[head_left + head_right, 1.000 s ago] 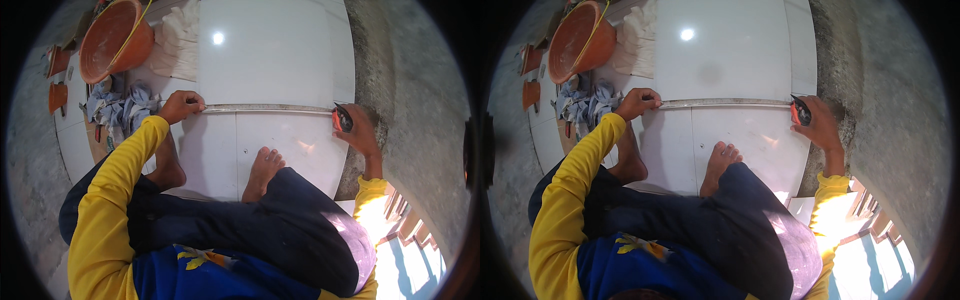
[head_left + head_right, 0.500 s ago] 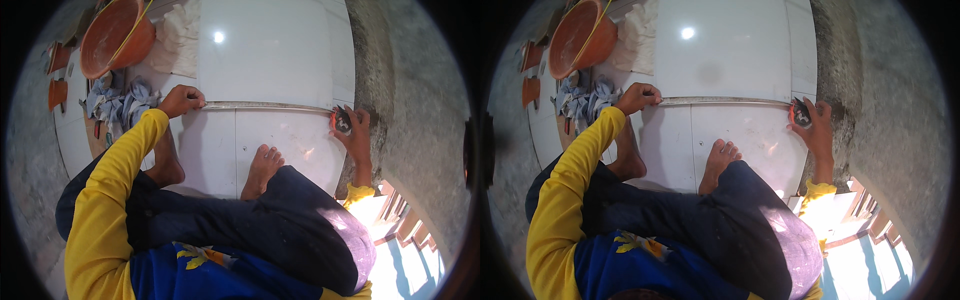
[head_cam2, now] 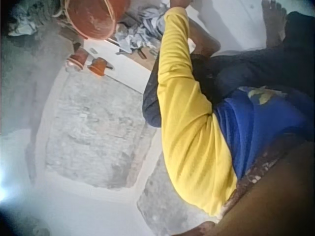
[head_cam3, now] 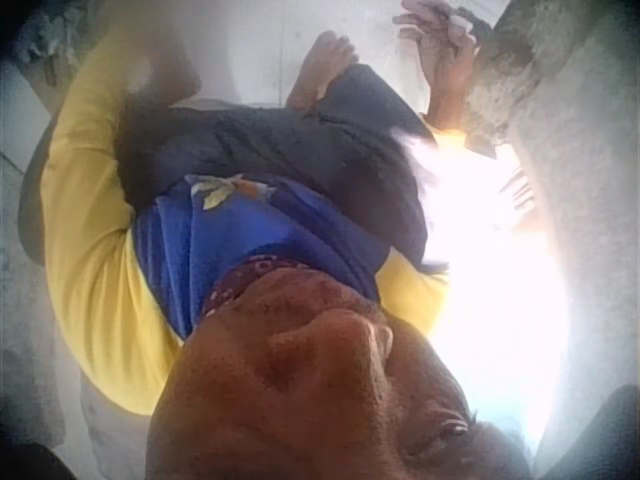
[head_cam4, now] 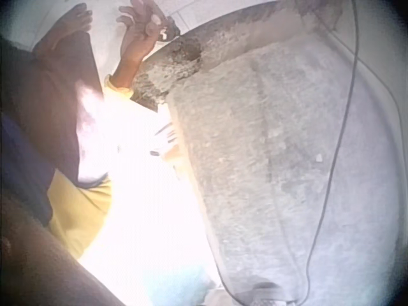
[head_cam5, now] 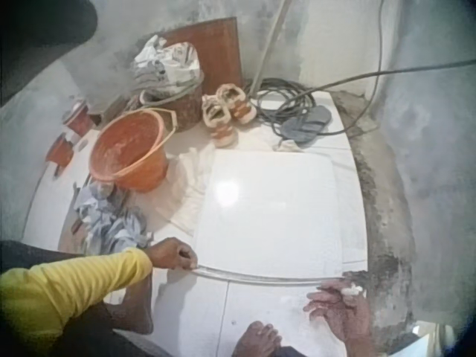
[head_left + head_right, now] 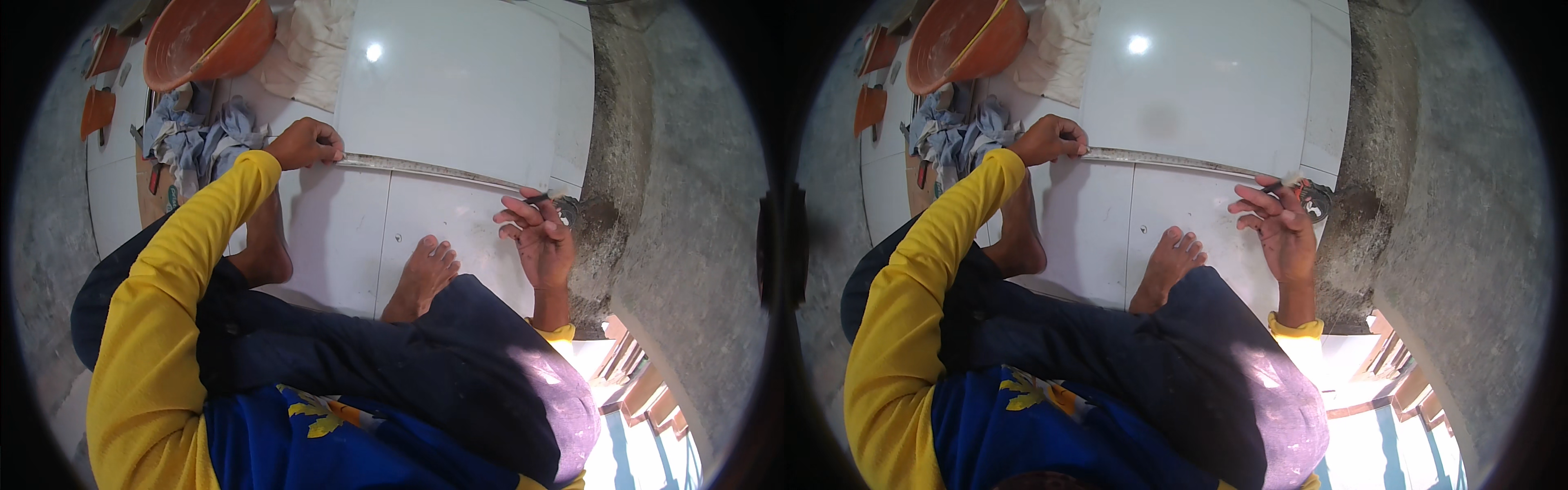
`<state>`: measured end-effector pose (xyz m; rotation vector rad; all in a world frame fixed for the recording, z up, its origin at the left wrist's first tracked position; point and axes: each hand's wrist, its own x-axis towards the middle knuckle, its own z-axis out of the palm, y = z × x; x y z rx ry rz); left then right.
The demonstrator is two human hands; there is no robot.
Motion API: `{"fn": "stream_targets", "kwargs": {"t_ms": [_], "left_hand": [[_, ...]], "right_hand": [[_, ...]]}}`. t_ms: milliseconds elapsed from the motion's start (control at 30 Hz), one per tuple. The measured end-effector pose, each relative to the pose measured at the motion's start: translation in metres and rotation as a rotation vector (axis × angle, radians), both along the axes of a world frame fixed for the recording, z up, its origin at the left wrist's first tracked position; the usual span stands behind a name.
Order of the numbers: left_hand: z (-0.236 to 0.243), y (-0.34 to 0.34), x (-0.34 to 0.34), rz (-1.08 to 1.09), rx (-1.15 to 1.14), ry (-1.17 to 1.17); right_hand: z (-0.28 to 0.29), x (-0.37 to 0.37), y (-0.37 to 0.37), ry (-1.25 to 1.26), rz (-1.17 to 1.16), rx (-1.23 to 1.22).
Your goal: The person measures and marks white ceramic tiles on the floor using a tape measure and a marker. They repeatedly measure different sections, draw lines, and adjust the tile positions while sitting on the floor.
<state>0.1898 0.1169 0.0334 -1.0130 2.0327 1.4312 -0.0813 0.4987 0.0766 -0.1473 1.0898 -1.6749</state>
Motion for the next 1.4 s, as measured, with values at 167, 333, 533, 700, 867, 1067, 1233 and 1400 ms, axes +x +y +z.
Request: {"fn": "stream_targets", "kwargs": {"t_ms": [167,333,533,700,867,1067,1233,1400], "left_hand": [[-0.002,-0.003,0.000,0.006,0.017,-0.021],[0.000,-0.001,0.001,0.009,0.006,-0.021],[0.001,-0.002,-0.001,0.009,0.014,-0.034],[0.002,-0.002,-0.002,0.001,0.014,-0.023],[0.001,-0.002,-0.001,0.014,0.022,-0.027],[0.002,-0.002,-0.002,0.014,0.028,-0.036],[0.001,-0.003,-0.002,0.011,0.027,-0.045],[-0.002,-0.003,-0.001,0.025,0.035,-0.020]], "right_hand": [[-0.030,-0.001,-0.006,0.490,0.165,0.234],[-0.028,0.011,-0.022,0.547,0.075,0.238],[-0.056,0.005,-0.016,0.723,0.113,0.356],[-0.065,0.011,-0.024,0.868,0.064,0.296],[-0.073,0.014,-0.027,0.987,0.067,0.300],[-0.081,0.021,-0.031,1.070,0.010,0.238],[-0.079,0.023,-0.032,1.088,0.005,0.250],[-0.079,0.023,-0.033,1.096,0.019,0.259]]}}
